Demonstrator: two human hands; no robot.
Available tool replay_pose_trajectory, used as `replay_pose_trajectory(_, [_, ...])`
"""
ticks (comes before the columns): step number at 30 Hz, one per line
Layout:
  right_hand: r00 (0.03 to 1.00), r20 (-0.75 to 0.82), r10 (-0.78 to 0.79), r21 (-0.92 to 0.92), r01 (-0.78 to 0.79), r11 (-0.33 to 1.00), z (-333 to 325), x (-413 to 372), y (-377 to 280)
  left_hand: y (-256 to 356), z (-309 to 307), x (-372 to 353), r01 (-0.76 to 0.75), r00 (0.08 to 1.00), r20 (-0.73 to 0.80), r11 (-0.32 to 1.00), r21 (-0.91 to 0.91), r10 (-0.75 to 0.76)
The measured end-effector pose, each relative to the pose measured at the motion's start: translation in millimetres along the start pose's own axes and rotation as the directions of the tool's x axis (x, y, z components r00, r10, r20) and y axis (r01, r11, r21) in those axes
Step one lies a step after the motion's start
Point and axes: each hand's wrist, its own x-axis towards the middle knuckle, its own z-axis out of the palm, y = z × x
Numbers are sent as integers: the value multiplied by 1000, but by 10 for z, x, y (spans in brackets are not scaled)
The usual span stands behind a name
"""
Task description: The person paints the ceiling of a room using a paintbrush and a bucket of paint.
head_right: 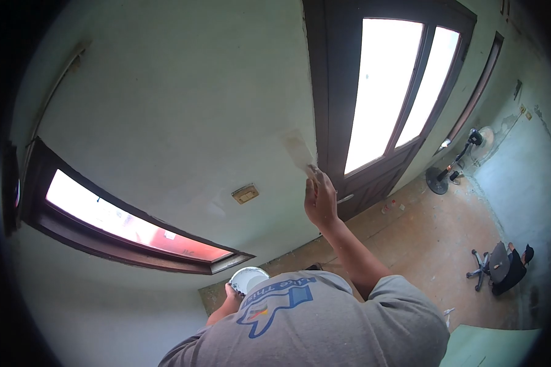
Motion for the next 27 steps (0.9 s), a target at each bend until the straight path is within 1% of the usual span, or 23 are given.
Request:
replay_pose_trajectory(1, [1000, 4, 5, -1, -5, 1000, 26, 62, -58, -21, -30, 6, 5, 1000, -11, 1000, 11, -5])
replay_pose_trajectory(3, [995, 90, -30, 69, 24, 997, 91, 112, -150, -33, -67, 33, 1, 1000, -5, 1000, 10, -1])
replay_pose_trajectory(4, [995, 94, -25, 67, 19, 998, 133, 86, -171, -37, -77, 46, -8, 1000, 5, 1000, 9, 8])
replay_pose_trajectory(6, [977, 204, 61, -72, -47, 996, 226, 33, -169, -73, -104, 97, 13, 1000, -21, 1000, 25, -12])
replay_pose_trajectory(7, [977, 189, 94, -79, -81, 994, 299, -75, -91, -80, -94, 108, 4, 1000, -1, 1000, 24, -4])
replay_pose_trajectory(8, [978, 186, 92, -77, -79, 994, 335, -183, -40, -77, -96, 114, -7, 1000, 21, 1000, 22, 6])
replay_pose_trajectory(9, [966, 201, 160, -117, -138, 984, 346, -291, 12, -76, -103, 115, -11, 1000, 24, 1000, 20, 10])
replay_pose_trajectory(10, [950, 215, 225, -156, -194, 968, 342, -378, 49, -83, -101, 101, -23, 995, 98, 1000, -4, 23])
replay_pose_trajectory(11, [951, 218, 219, -154, -188, 970, 321, -466, 87, -108, -126, 102, -31, 985, 169, 999, -29, 36])
replay_pose_trajectory(13, [872, 302, 384, -294, -298, 908, 236, -605, 118, -108, -179, 113, -1, 984, 180, 998, -55, 11])
replay_pose_trajectory(14, [873, 307, 379, -293, -292, 910, 194, -649, 111, -108, -183, 126, 30, 981, 192, 997, -74, -15])
replay_pose_trajectory(15, [902, 266, 339, -278, -265, 923, 150, -691, 105, -126, -187, 134, 30, 981, 192, 996, -81, -14])
replay_pose_trajectory(16, [927, 224, 301, -263, -240, 935, 111, -690, 81, -125, -163, 74, 5, 983, 185, 994, -112, 16])
replay_pose_trajectory(17, [927, 227, 298, -262, -236, 936, 92, -651, 89, -113, -127, 10, -20, 983, 177, 990, -142, 45])
replay_pose_trajectory(18, [968, 146, 203, -199, -172, 965, 81, -583, 109, -108, -107, -14, -19, 983, 176, 989, -144, 45])
replay_pose_trajectory(19, [992, 55, 111, -141, -102, 985, 78, -506, 121, -108, -98, -34, -29, 993, 114, 994, -108, 41])
replay_pose_trajectory(20, [992, 56, 114, -142, -105, 984, 64, -381, 91, -123, -116, -27, -35, 998, 52, 997, -69, 38])
replay_pose_trajectory(21, [997, 4, 77, -76, -77, 994, 45, -234, 74, -125, -130, -14, -33, 998, 49, 997, -66, 36])
replay_pose_trajectory(22, [998, -51, 45, -12, -45, 999, 21, -91, 44, -118, -149, 47, 8, 999, -50, 1000, -7, -8])
replay_pose_trajectory(23, [997, -51, 51, -16, -51, 999, -3, 44, 15, -115, -163, 99, 55, 987, -151, 997, 47, -48])
replay_pose_trajectory(24, [997, -16, 79, -40, -79, 996, -29, 166, -14, -110, -172, 131, 60, 987, -154, 997, 52, -51])
replay_pose_trajectory(26, [993, 17, 115, -69, -114, 991, -63, 178, 23, -99, -186, 138, 83, 995, -64, 997, 4, -83])
replay_pose_trajectory(27, [991, 31, 128, -78, -125, 989, -31, 133, 114, -110, -188, 132, 45, 996, -72, 999, 24, -43])
